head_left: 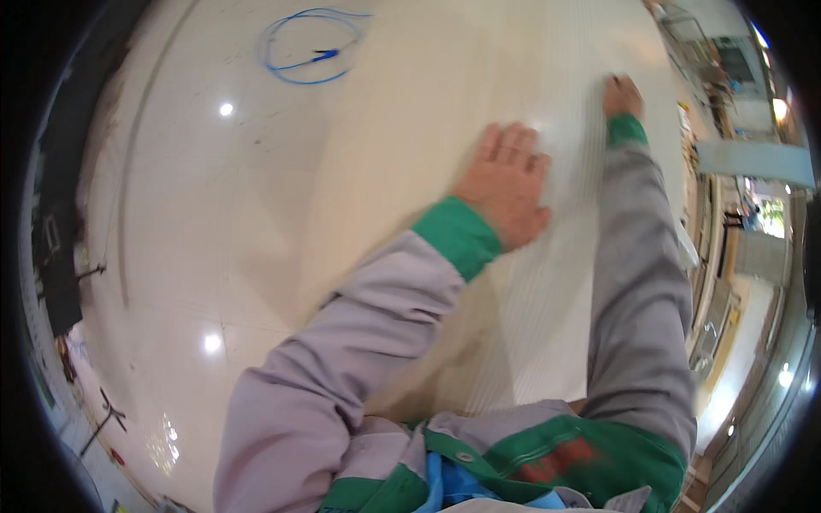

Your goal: The person scrapes a large white corrugated plastic sheet with a small handheld tool, moving methodically across the surface. The person holds the sheet with one hand while scraping with the other, working in a workshop environment.

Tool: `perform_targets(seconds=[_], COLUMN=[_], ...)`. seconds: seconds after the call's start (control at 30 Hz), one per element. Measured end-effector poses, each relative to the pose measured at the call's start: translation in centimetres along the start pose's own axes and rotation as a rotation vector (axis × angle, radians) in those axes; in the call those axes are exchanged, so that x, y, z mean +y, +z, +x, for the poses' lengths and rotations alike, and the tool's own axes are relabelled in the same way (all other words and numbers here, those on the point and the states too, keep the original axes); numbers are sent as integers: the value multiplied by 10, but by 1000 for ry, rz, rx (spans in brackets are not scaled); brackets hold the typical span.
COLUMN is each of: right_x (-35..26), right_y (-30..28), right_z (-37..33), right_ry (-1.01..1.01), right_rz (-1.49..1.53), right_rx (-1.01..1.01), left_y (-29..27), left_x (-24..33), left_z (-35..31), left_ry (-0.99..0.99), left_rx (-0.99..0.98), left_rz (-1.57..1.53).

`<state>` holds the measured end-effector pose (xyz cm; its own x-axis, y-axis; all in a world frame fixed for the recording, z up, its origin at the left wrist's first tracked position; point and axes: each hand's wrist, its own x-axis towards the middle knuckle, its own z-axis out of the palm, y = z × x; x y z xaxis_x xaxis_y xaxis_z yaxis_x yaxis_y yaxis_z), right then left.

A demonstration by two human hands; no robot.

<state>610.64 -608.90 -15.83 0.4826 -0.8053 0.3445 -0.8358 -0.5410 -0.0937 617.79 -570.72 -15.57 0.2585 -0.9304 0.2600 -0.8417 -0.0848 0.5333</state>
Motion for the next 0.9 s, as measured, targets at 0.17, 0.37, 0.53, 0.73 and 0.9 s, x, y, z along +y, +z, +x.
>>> perform_targets(seconds=[0.17, 0.37, 0.53, 0.73, 0.9], right_x=[-6, -8, -14, -25, -11], right_y=[-20, -146, -244, -237, -171], right_z=[-43, -349, -574, -553, -388], right_ry=[69, 30, 159, 241, 173], right_rz=[-51, 157, 285, 209, 198], right_rx=[-64, -49, -77, -105, -83], left_y=[-5, 2, 1, -2, 5], left_x=[2, -2, 0, -7, -6], left_z=[-1, -3, -5, -6, 0], left_ry=[13, 17, 42, 60, 76], left_rx=[-42, -37, -14, 1, -4], left_rz=[64, 212, 272, 290, 321])
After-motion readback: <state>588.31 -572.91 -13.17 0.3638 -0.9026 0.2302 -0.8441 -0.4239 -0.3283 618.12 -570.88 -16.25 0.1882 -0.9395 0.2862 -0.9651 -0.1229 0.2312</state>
